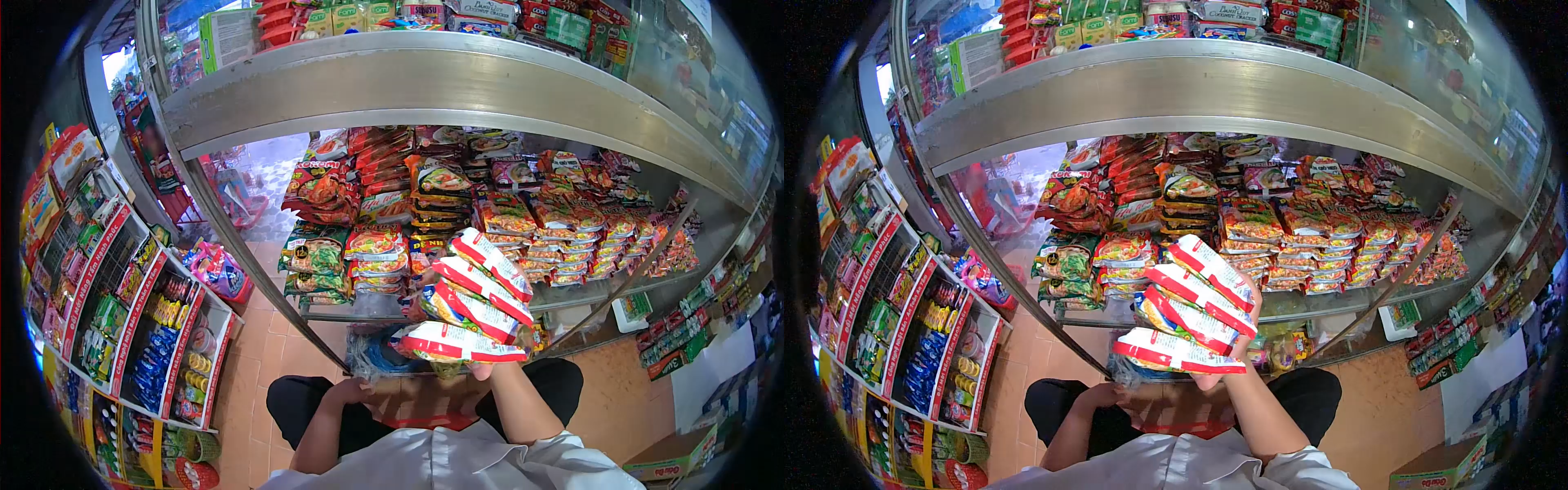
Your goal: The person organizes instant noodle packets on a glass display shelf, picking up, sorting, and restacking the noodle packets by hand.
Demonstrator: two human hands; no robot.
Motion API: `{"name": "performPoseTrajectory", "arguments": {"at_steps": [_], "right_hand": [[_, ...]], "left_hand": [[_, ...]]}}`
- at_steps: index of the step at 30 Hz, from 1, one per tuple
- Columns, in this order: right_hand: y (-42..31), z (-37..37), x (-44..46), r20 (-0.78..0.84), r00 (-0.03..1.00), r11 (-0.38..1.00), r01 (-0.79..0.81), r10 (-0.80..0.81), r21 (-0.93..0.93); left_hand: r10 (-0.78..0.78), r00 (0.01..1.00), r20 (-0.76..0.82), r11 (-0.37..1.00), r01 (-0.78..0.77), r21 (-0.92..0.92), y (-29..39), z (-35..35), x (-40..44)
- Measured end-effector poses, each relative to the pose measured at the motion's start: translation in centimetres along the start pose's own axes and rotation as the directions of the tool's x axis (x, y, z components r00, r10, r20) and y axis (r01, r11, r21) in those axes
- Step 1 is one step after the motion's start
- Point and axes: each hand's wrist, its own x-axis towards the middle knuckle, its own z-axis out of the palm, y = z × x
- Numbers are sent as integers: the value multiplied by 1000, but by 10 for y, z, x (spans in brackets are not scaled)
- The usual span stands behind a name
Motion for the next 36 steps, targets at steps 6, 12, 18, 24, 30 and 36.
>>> {"name": "performPoseTrajectory", "arguments": {"at_steps": [6,12,18,24,30,36], "right_hand": [[22,10,-11,-34,985,974,161,-169,-157],[36,105,5,-547,797,961,147,-255,-235],[33,124,-2,-596,788,986,-82,151,142],[50,119,-12,-639,756,990,-83,139,116],[58,106,-1,-722,691,992,-108,24,-71],[49,93,27,-689,710,977,-212,147,-11]], "left_hand": [[43,998,-40,997,-40,67,23,-10,-21],[70,997,-26,996,-69,48,-3,4,2],[-34,999,-37,998,36,45,25,-9,-21],[-70,997,-27,995,72,76,27,-10,-21],[-10,1000,13,1000,10,16,7,-3,-4],[19,1000,-15,999,-19,35,2,-1,-3]]}}
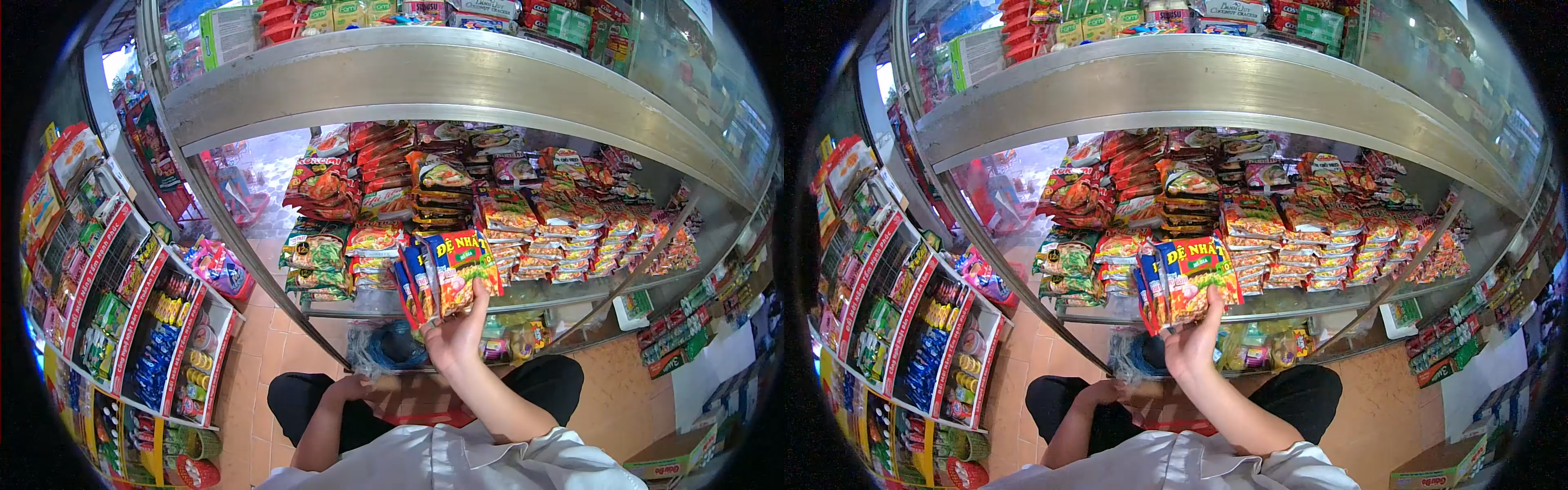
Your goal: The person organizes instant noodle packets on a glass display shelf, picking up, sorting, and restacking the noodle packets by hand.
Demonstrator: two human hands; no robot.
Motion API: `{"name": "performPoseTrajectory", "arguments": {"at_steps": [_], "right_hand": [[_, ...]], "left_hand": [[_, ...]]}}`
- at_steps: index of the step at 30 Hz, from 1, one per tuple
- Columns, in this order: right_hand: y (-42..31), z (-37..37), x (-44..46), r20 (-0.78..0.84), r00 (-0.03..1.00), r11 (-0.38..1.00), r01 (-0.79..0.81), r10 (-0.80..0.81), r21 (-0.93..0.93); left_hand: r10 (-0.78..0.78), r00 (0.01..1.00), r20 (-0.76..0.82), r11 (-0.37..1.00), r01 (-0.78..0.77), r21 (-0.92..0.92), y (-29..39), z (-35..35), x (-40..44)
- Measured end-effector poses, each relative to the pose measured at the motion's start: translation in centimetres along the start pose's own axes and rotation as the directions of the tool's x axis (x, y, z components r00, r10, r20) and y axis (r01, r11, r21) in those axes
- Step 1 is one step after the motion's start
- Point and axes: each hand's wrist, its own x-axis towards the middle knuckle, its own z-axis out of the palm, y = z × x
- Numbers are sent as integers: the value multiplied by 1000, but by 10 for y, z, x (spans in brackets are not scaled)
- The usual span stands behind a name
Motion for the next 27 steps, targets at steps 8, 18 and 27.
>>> {"name": "performPoseTrajectory", "arguments": {"at_steps": [8,18,27], "right_hand": [[-16,16,30,12,1000,998,8,-8,-64],[15,20,90,-44,959,959,281,-280,24],[6,49,149,89,994,996,52,-58,73]], "left_hand": [[-17,1000,10,1000,17,19,4,-1,-1],[-60,998,8,997,60,-49,16,-8,-13],[-57,998,-9,998,57,25,26,-14,-20]]}}
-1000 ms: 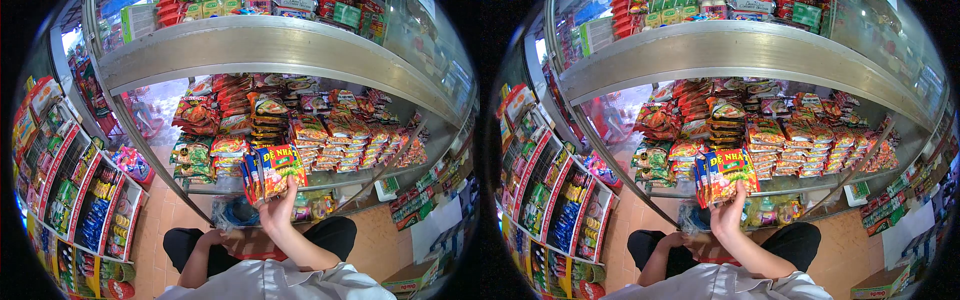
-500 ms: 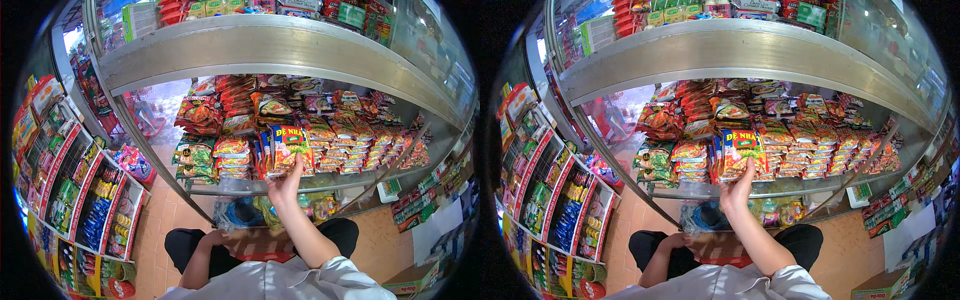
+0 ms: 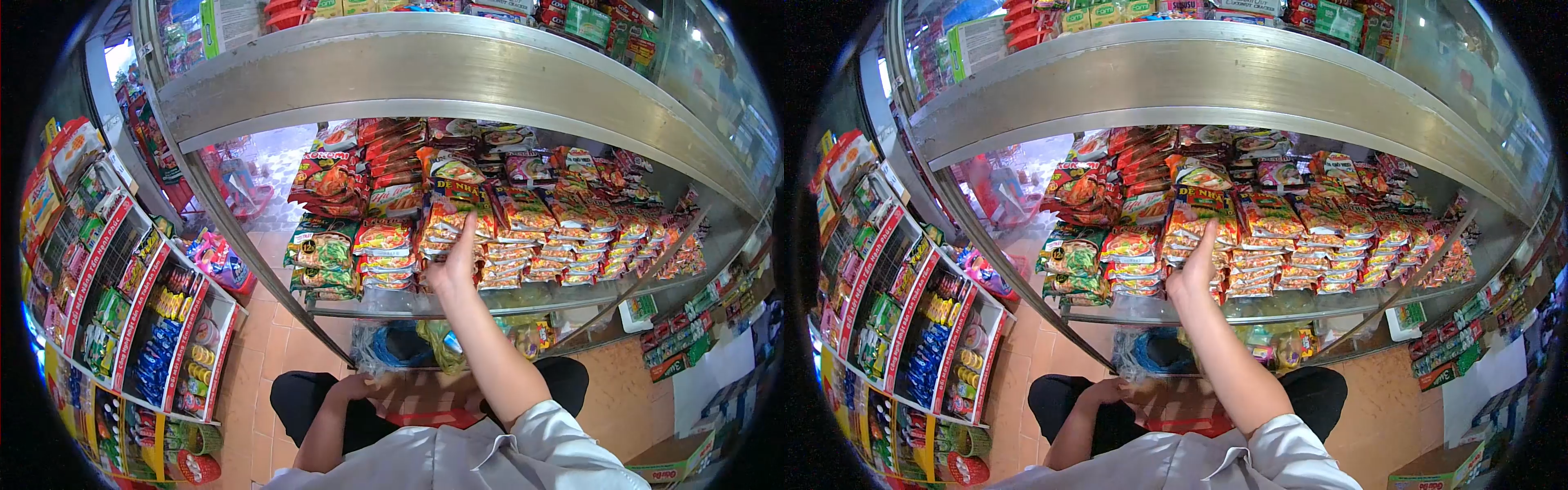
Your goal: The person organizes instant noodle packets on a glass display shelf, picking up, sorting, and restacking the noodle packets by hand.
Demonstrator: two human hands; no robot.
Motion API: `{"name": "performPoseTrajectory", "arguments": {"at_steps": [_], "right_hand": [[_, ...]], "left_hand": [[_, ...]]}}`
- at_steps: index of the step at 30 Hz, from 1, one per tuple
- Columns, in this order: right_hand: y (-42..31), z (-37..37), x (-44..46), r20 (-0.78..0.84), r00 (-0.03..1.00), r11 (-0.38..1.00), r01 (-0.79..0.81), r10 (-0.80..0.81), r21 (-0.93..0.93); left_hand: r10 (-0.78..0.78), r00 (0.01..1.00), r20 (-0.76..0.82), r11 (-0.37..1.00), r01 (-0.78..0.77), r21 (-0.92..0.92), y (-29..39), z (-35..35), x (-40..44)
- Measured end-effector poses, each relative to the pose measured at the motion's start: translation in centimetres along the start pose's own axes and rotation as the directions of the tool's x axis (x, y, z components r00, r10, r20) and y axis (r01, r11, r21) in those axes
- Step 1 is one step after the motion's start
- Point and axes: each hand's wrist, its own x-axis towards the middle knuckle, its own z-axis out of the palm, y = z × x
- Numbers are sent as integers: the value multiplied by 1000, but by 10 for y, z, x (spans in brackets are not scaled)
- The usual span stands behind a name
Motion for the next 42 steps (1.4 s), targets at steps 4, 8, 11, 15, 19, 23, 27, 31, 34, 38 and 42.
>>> {"name": "performPoseTrajectory", "arguments": {"at_steps": [4,8,11,15,19,23,27,31,34,38,42], "right_hand": [[-13,7,-15,73,993,996,-92,92,-2],[-31,12,-51,-20,994,971,-110,108,-214],[-45,-8,-61,12,985,968,-166,171,-186],[-55,-10,-77,23,974,971,-225,227,-77],[-59,-2,-66,51,957,952,-288,284,102],[-60,12,-68,48,950,941,-311,308,132],[-66,25,-72,77,962,953,-270,262,136],[-68,27,-45,214,965,988,-156,152,-2],[-71,33,-21,-42,965,961,-255,260,105],[-74,33,-25,65,953,954,-297,295,33],[-56,9,-48,89,976,979,-198,201,-41]], "left_hand": [[3,1000,13,997,-2,-79,-12,7,12],[2,1000,5,993,-1,-121,-13,10,14],[15,1000,4,999,-15,-50,1,0,0],[5,1000,15,998,-4,-56,6,-3,-2],[37,999,19,997,-36,-64,-16,12,18],[83,996,-41,996,-81,48,-10,9,9],[47,999,-27,999,-47,-1,-15,12,8],[-21,998,51,996,25,-88,-13,6,8],[-7,999,36,999,9,-49,-15,7,7],[59,996,60,997,-55,-54,-33,17,27],[187,980,69,982,-186,-21,-59,30,53]]}}
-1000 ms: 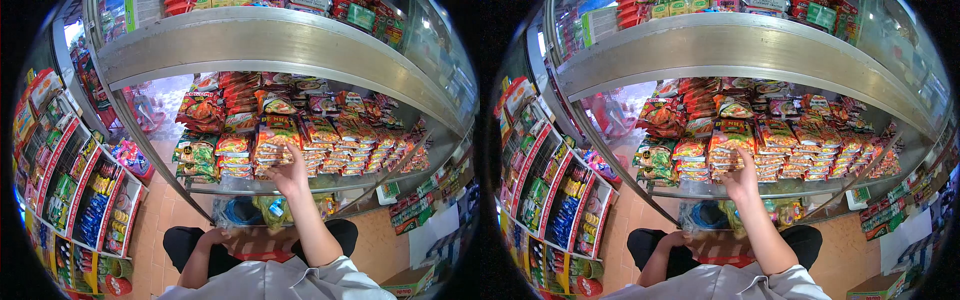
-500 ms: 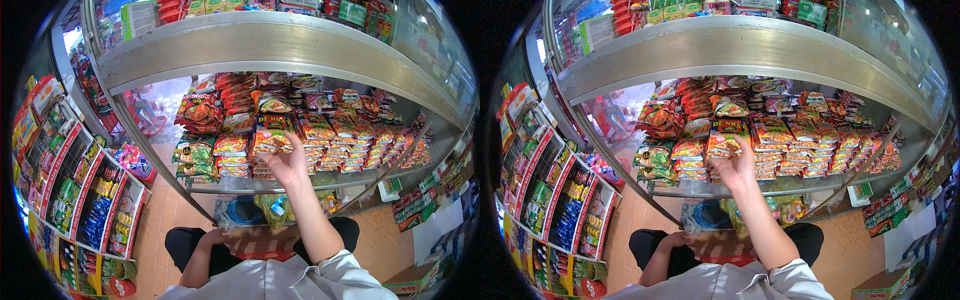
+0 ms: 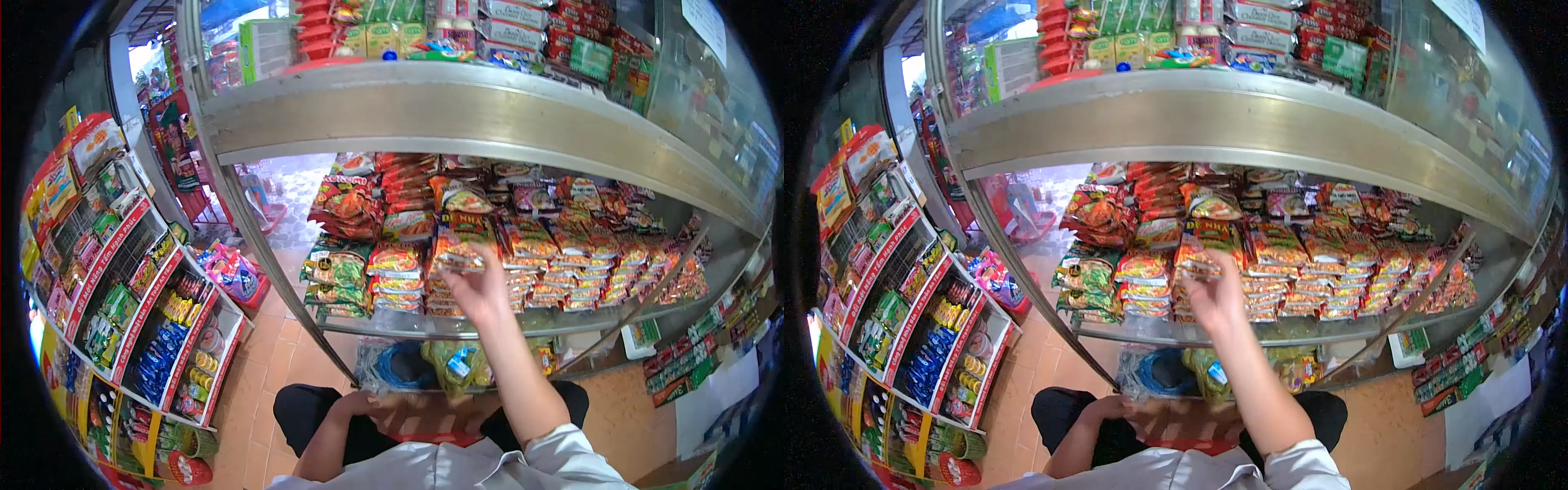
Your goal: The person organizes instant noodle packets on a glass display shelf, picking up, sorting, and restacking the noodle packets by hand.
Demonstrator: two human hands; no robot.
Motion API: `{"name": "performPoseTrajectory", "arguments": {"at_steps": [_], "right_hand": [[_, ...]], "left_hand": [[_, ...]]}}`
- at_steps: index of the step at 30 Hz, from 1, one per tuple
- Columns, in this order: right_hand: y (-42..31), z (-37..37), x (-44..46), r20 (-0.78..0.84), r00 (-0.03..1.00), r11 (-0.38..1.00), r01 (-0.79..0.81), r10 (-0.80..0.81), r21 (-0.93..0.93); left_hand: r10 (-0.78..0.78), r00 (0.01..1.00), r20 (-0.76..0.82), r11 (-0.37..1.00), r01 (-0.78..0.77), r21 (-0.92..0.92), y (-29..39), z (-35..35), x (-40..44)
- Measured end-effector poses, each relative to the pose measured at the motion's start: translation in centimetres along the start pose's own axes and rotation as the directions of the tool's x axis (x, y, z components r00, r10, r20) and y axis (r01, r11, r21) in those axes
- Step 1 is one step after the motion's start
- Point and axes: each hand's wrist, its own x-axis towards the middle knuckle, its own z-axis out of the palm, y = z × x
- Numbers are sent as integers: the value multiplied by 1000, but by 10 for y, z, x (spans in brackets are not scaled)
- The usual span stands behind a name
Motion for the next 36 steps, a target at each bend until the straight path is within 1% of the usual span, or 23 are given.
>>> {"name": "performPoseTrajectory", "arguments": {"at_steps": [1,3,5,7,8,9,11,13,14,17,18,20,22,24,26,27,28,29,30,31,32,35,36], "right_hand": [[8,7,-22,-38,999,998,3,-5,-59],[25,-13,-39,-15,1000,980,4,-7,-197],[31,5,-64,-26,999,946,10,-20,-325],[30,-5,-59,106,967,805,251,-232,-537],[29,-25,-39,249,901,679,431,-354,-594],[21,-29,-31,292,897,626,440,-331,-644],[6,-34,-9,357,899,519,437,-252,-734],[-3,-34,21,406,883,346,466,-235,-814],[-5,-34,26,390,891,331,450,-232,-829],[-11,-40,41,384,909,352,416,-159,-839],[-14,-38,42,355,927,389,375,-125,-842],[-14,-37,40,347,929,382,369,-128,-847],[-12,-37,37,340,931,378,365,-132,-851],[-9,-42,33,409,903,278,429,-129,-860],[-5,-47,33,441,885,294,466,-151,-834],[-6,-46,28,443,890,264,454,-106,-851],[-6,-47,26,441,895,234,443,-61,-866],[-5,-47,24,441,895,233,442,-60,-866],[-5,-51,24,465,884,190,463,-33,-866],[-4,-55,24,487,873,147,482,-6,-864],[-3,-61,22,487,874,147,483,-9,-863],[3,-81,17,514,855,125,505,62,-854],[2,-78,8,528,846,39,527,80,-849]], "left_hand": [[5,1000,-15,1000,-5,1,-2,1,2],[-7,999,-32,1000,7,-2,-1,1,2],[20,998,-53,1000,-21,-13,-1,4,5],[63,995,-76,997,-66,-32,9,0,1],[48,998,-44,997,-51,-61,18,-6,-5],[51,997,-52,997,-54,-61,18,-8,-2],[93,992,83,993,-87,-74,9,-5,7],[94,990,103,992,-84,-94,-4,-1,19],[93,986,137,990,-77,-119,-11,2,25],[79,994,79,994,-73,-85,4,-3,11],[81,994,75,993,-74,-88,2,0,12],[92,996,18,989,-89,-115,-4,5,12],[71,997,38,986,-64,-157,3,1,5],[55,997,57,979,-42,-199,4,-2,6],[109,993,40,991,-105,-86,-12,7,21],[110,993,39,990,-106,-89,-16,8,27],[142,986,87,988,-136,-68,-19,8,32],[172,976,135,985,-167,-49,-22,9,35],[173,976,134,985,-167,-49,-17,7,30],[136,985,104,988,-127,-87,-6,3,19],[98,992,76,988,-88,-125,2,0,12],[115,993,20,989,-112,-99,1,2,11],[114,993,23,989,-111,-100,0,2,9]]}}
